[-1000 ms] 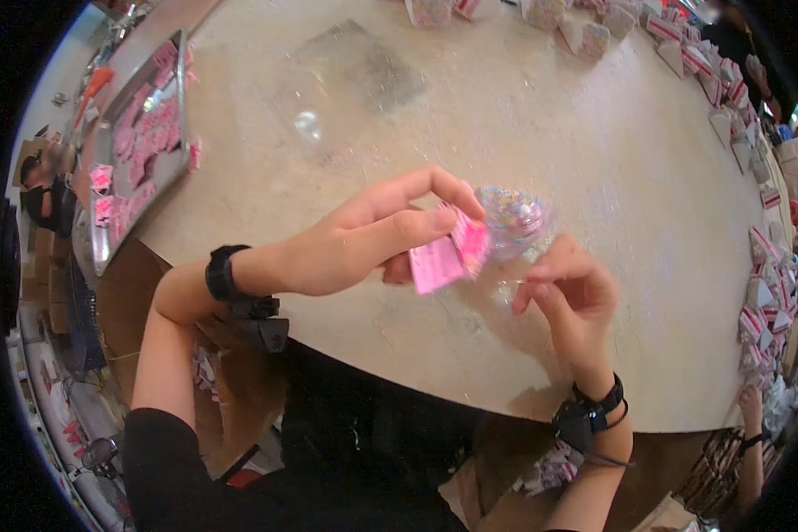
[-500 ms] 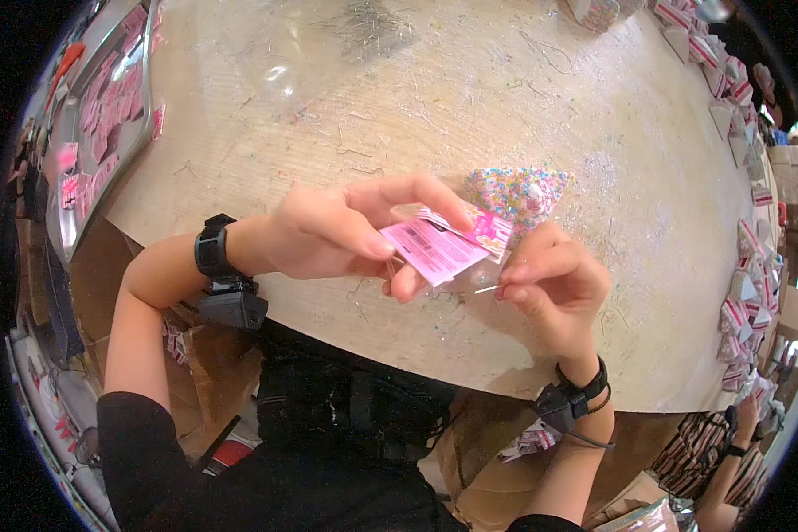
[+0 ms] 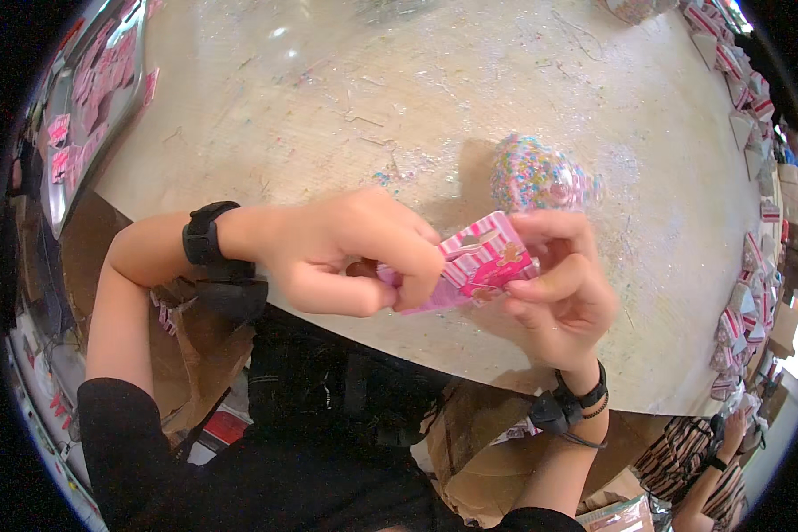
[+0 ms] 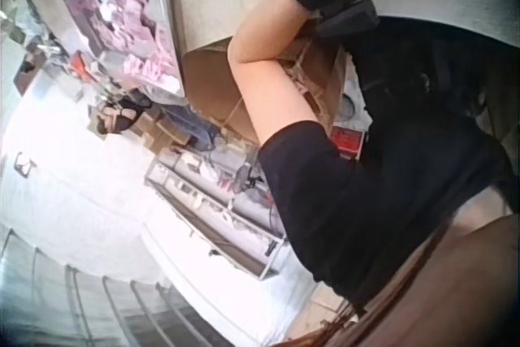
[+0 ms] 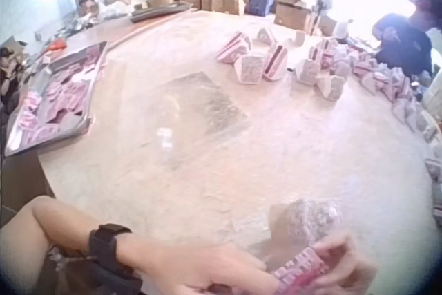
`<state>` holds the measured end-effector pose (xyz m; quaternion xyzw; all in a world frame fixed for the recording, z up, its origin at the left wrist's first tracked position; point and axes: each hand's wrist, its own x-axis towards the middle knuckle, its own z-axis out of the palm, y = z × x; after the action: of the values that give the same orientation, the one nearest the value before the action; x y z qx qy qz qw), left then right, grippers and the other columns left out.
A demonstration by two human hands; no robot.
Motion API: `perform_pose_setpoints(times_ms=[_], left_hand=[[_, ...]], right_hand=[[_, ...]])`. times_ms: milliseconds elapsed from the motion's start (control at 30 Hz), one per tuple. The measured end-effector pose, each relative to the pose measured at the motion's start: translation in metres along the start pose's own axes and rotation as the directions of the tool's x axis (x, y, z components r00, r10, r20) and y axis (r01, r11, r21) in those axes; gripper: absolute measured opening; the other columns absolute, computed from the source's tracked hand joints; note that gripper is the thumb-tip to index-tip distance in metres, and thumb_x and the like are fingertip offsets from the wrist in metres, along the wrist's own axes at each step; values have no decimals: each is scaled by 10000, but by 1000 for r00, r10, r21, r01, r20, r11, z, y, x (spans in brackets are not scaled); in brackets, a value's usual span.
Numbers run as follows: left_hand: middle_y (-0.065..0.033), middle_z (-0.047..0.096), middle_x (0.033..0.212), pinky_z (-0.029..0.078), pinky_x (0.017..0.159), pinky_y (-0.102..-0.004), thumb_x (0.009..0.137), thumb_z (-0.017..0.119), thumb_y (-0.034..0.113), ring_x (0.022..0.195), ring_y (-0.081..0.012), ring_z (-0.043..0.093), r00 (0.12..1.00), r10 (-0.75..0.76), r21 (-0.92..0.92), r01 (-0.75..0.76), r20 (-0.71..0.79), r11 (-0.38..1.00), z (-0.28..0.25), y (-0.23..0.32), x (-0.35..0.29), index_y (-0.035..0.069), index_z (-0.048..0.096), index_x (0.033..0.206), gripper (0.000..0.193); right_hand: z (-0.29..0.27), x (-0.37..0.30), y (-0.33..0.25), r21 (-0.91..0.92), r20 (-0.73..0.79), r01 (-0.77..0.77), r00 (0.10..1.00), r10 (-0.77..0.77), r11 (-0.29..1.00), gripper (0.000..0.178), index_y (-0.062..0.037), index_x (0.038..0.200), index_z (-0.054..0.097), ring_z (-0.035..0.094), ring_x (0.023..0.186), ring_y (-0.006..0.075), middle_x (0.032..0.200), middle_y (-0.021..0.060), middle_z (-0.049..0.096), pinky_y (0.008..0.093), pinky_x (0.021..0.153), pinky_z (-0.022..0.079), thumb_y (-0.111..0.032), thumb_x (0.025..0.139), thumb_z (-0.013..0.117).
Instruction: The recorder is assembling and packaging artificial cake slice toys by attaching small parts and placing them into pink containers.
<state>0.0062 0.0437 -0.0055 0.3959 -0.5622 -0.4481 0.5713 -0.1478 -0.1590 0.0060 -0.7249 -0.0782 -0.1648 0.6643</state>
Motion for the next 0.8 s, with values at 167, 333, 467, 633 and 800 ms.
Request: perform_pose_setpoints(times_ms=[167, 333, 467, 633, 800], left_hand=[[-36, 552, 656, 315, 460, -265, 785, 557, 20, 493, -112, 432, 998, -45, 27, 46, -37, 999, 4, 7, 7, 30, 607, 825, 64], [-17, 572, 676, 327, 472, -250, 834, 563, 17, 509, -80, 428, 988, -32, 82, 45, -154, 996, -3, 5, 7, 40, 635, 877, 87], [-2, 570, 805, 378, 575, -227, 883, 515, 10, 648, -50, 455, 893, -2, 208, 107, -451, 972, -5, 17, 9, 31, 606, 999, 149], [-81, 513, 1104, 422, 834, -268, 919, 458, 35, 969, -124, 492, 683, 53, 244, 186, -729, 952, -11, 6, 1, 13, 416, 1292, 376], [-218, 488, 1217, 456, 872, -439, 838, 620, 163, 1077, -356, 522, 823, 223, 821, 414, -522, 393, -10, 18, 9, -3, 451, 1327, 544]], right_hand=[[-9, -7, -5, 36, -34, -231, 972, 232, 972, 97, -1, 857, 598, 586, 809, 151, 990, 143, 593, 268, 714, 494, -26, 854, 691], [-16, 6, 15, -2, -174, -72, 982, 70, 997, 114, -17, 890, 570, 476, 690, 83, 899, 80, 561, 205, 583, 395, -77, 888, 667], [-14, 12, 2, -49, -236, -35, 971, 22, 998, 107, -18, 883, 570, 495, 685, 89, 883, 84, 570, 209, 587, 409, -74, 890, 662], [-1, 6, -1, 25, -92, -64, 994, 66, 998, 82, 11, 890, 624, 602, 736, 150, 897, 125, 620, 253, 635, 497, 71, 837, 639], [1, 0, -7, -60, 36, -114, 993, 116, 992, 118, -24, 913, 627, 604, 776, 141, 954, 95, 643, 252, 614, 469, 33, 827, 682]])
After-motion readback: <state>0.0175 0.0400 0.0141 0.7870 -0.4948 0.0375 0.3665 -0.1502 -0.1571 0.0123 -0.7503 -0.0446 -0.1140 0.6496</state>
